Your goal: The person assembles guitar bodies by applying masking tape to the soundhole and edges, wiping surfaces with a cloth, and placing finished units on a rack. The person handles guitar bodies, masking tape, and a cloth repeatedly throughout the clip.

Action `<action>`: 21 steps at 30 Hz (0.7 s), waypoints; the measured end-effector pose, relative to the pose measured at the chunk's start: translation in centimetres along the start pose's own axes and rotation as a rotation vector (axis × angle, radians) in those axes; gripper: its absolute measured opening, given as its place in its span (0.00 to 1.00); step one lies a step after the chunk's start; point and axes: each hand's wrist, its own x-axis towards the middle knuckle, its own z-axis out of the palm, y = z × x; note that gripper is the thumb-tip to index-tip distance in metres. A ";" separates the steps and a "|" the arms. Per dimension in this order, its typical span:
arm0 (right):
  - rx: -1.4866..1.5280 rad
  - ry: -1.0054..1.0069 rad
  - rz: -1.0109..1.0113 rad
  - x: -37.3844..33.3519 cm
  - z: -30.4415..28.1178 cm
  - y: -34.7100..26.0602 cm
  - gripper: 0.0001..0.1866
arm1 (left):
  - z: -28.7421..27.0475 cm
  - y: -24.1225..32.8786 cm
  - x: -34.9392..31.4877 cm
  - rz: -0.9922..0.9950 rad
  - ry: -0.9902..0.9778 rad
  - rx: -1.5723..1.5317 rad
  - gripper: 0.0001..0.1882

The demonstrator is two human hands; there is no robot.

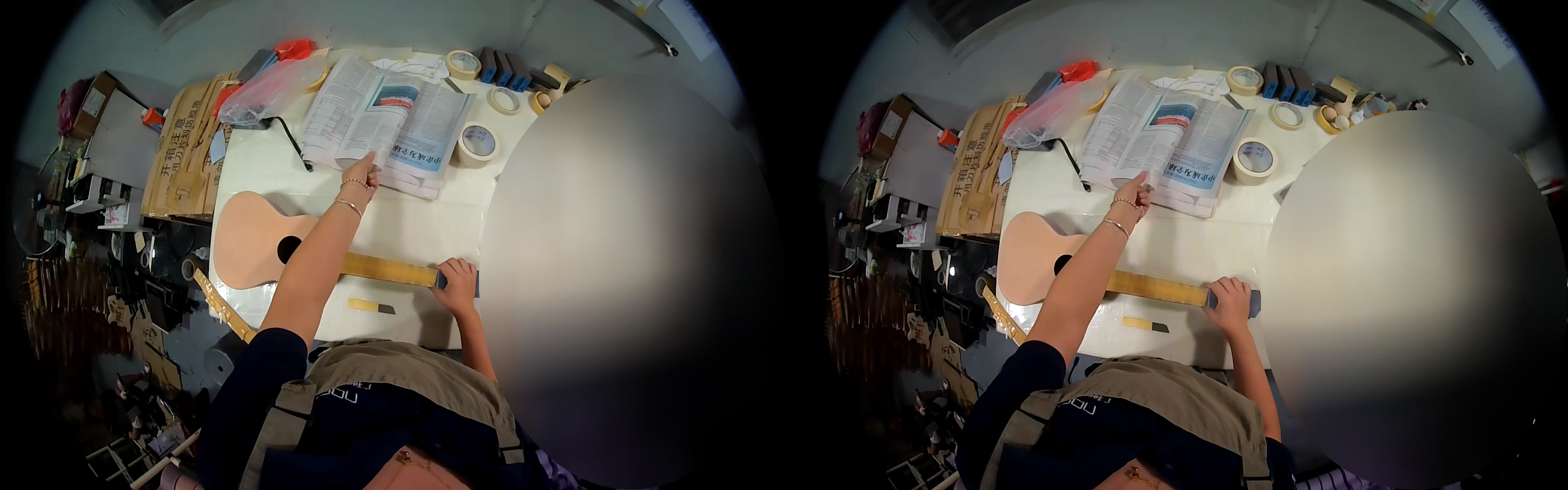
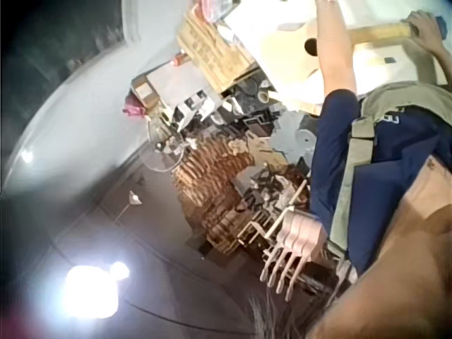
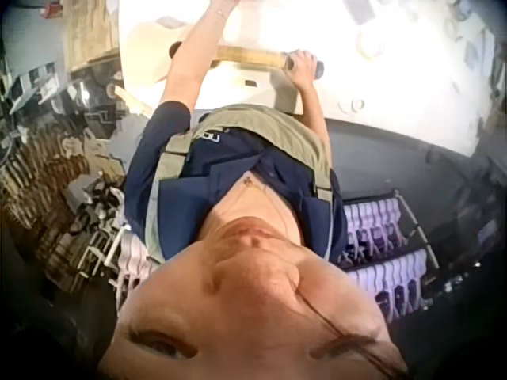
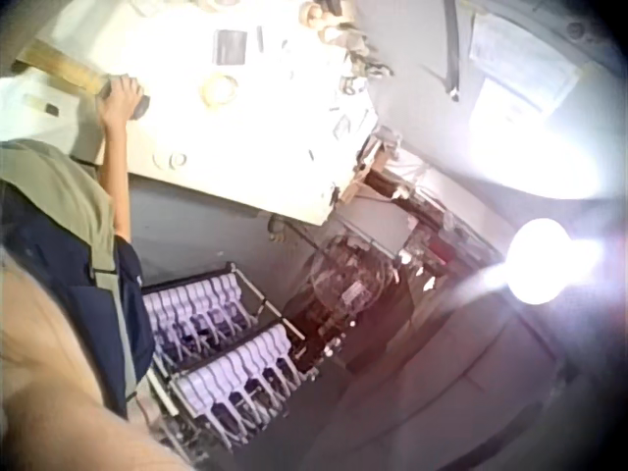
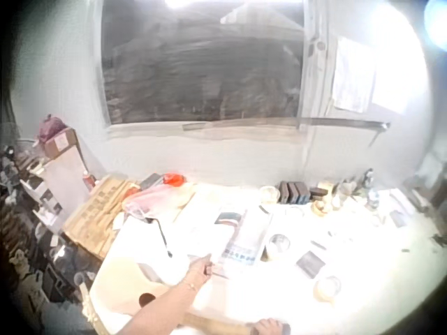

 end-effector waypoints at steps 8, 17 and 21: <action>0.154 0.365 0.096 3.3 -3.6 -2.8 0.37 | 1.4 0.2 -8.1 1.240 -0.211 0.760 0.27; 0.165 0.461 -0.259 8.0 -7.2 -6.7 0.12 | -7.9 -3.7 -27.0 0.401 -0.858 0.672 0.40; 1.595 0.212 0.336 5.4 -3.7 -9.3 0.12 | -8.9 -5.0 -25.5 0.900 -0.507 0.601 0.35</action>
